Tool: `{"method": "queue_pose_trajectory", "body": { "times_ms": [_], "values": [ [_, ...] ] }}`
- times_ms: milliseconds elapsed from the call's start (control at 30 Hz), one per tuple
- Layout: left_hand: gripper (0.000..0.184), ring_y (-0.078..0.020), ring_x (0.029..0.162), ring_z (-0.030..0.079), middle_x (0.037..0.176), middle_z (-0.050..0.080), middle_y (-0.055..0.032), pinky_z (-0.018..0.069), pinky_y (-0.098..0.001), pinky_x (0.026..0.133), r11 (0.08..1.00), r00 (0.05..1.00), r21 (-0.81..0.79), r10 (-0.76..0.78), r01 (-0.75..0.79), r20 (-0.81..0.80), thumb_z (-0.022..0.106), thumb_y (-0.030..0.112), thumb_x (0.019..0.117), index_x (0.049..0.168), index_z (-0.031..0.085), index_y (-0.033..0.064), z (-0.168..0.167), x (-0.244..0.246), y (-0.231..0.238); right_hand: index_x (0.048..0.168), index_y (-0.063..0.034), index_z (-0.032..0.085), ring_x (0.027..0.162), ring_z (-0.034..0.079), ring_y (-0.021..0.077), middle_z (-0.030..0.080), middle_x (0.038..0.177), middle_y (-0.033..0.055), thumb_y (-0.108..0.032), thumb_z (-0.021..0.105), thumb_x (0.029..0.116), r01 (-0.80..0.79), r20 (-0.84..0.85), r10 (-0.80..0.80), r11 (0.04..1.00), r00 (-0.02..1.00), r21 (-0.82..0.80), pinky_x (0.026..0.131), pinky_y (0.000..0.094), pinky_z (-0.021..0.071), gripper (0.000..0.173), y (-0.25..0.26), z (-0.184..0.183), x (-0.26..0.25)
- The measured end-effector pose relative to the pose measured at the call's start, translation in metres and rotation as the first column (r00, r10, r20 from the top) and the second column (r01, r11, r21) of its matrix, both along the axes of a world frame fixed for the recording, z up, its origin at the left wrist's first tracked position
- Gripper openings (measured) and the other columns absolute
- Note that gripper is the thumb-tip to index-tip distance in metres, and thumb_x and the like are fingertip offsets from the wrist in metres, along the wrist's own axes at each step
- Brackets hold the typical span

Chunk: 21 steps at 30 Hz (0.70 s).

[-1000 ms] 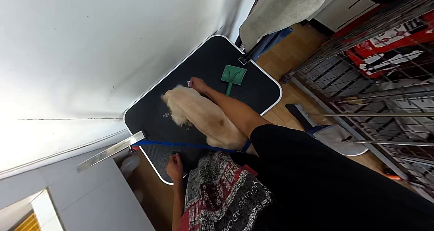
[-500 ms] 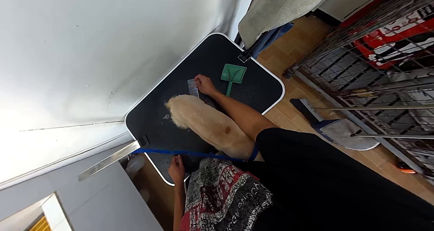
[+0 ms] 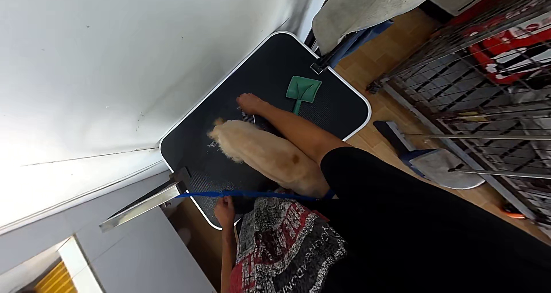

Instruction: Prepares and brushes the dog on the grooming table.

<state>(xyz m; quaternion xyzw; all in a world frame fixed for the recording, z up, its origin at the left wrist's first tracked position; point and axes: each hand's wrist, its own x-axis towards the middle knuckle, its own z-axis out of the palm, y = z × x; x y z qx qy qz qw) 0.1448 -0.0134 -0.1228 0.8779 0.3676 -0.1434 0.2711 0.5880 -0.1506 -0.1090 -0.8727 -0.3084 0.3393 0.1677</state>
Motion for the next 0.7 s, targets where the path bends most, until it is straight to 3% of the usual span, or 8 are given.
{"method": "queue_pose_trajectory", "body": {
  "times_ms": [67, 133, 200, 300, 400, 567, 633, 700],
  "values": [
    [0.038, -0.0351, 0.078, 0.071, 0.080, 0.072, -0.0162, 0.0535, -0.0610, 0.075, 1.000, 1.000, 0.007, 0.008, -0.008, -0.010, 0.053, 0.033, 0.1051, 0.099, 0.073, 0.0015, -0.001, 0.001, 0.000, 0.111, 0.0083, 0.067, 0.112, 0.065, 0.0428, 0.067, 0.114, 0.0282, -0.018, 0.056, 0.1041, 0.185, -0.150, -0.182, 0.983, 0.972, 0.005, 0.096, 0.0609, 0.0509, 0.030, 0.007, 0.000, 0.009],
    [0.039, -0.0353, 0.079, 0.071, 0.081, 0.072, -0.0162, 0.0534, -0.0614, 0.075, 1.000, 0.999, -0.002, 0.024, -0.024, -0.032, 0.053, 0.034, 0.1055, 0.099, 0.073, 0.0019, -0.001, 0.001, 0.001, 0.117, 0.0060, 0.066, 0.102, 0.071, 0.0328, 0.070, 0.113, 0.0225, -0.026, 0.050, 0.1081, 0.378, -0.347, -0.358, 0.926, 0.867, -0.010, 0.094, 0.0520, 0.0548, 0.036, 0.014, 0.004, 0.016],
    [0.039, -0.0350, 0.079, 0.071, 0.081, 0.072, -0.0160, 0.0537, -0.0611, 0.076, 0.999, 0.999, -0.010, 0.036, -0.036, -0.034, 0.054, 0.035, 0.1051, 0.100, 0.074, 0.0024, -0.002, 0.001, 0.001, 0.122, 0.0035, 0.064, 0.096, 0.072, 0.0286, 0.071, 0.112, 0.0199, -0.026, 0.051, 0.1081, 0.482, -0.459, -0.420, 0.876, 0.783, 0.021, 0.091, 0.0474, 0.0567, 0.035, 0.020, 0.000, 0.019],
    [0.038, -0.0356, 0.081, 0.071, 0.083, 0.072, -0.0163, 0.0533, -0.0618, 0.077, 0.999, 0.998, -0.018, 0.046, -0.047, -0.050, 0.054, 0.034, 0.1047, 0.100, 0.074, 0.0024, -0.002, 0.003, 0.001, 0.121, 0.0047, 0.063, 0.092, 0.069, 0.0240, 0.070, 0.108, 0.0179, -0.020, 0.057, 0.1059, 0.534, -0.559, -0.326, 0.804, 0.762, 0.260, 0.088, 0.0429, 0.0560, 0.029, 0.029, 0.000, 0.019],
    [0.038, -0.0351, 0.078, 0.071, 0.080, 0.072, -0.0156, 0.0534, -0.0618, 0.075, 0.999, 0.999, -0.020, 0.050, -0.050, -0.020, 0.054, 0.035, 0.1043, 0.098, 0.074, 0.0024, -0.003, 0.002, 0.002, 0.119, 0.0032, 0.056, 0.082, 0.062, 0.0128, 0.065, 0.099, 0.0097, -0.010, 0.055, 0.1052, 0.659, -0.736, -0.162, 0.597, 0.657, 0.457, 0.078, 0.0310, 0.0540, 0.019, 0.029, 0.029, 0.017],
    [0.038, -0.0339, 0.080, 0.072, 0.083, 0.074, -0.0149, 0.0545, -0.0613, 0.077, 0.997, 0.998, -0.037, 0.067, -0.068, -0.015, 0.054, 0.035, 0.1049, 0.102, 0.075, 0.0035, -0.007, 0.001, 0.005, 0.130, -0.0104, 0.051, 0.077, 0.062, 0.0143, 0.058, 0.085, 0.0009, -0.007, 0.049, 0.1026, 0.876, -0.888, -0.043, 0.192, 0.457, 0.442, 0.080, 0.0362, 0.0558, 0.028, -0.001, 0.048, 0.035],
    [0.039, -0.0323, 0.079, 0.072, 0.082, 0.074, -0.0133, 0.0550, -0.0603, 0.076, 0.997, 0.997, -0.042, 0.072, -0.072, -0.003, 0.053, 0.036, 0.1050, 0.101, 0.075, 0.0046, -0.009, 0.000, 0.006, 0.124, -0.0117, 0.056, 0.075, 0.060, 0.0138, 0.056, 0.077, -0.0021, -0.007, 0.042, 0.1030, 0.893, -0.901, 0.004, 0.135, 0.433, 0.430, 0.081, 0.0375, 0.0555, 0.026, -0.015, 0.056, 0.040],
    [0.039, -0.0300, 0.075, 0.071, 0.079, 0.073, -0.0112, 0.0547, -0.0589, 0.074, 0.995, 0.997, -0.061, 0.077, -0.076, 0.007, 0.053, 0.037, 0.1054, 0.099, 0.075, 0.0046, -0.007, 0.001, 0.006, 0.116, -0.0099, 0.060, 0.073, 0.060, 0.0131, 0.056, 0.075, -0.0030, -0.007, 0.040, 0.1021, 0.890, -0.900, 0.007, 0.148, 0.436, 0.432, 0.080, 0.0367, 0.0555, 0.025, -0.025, 0.065, 0.038]
  ]
}}
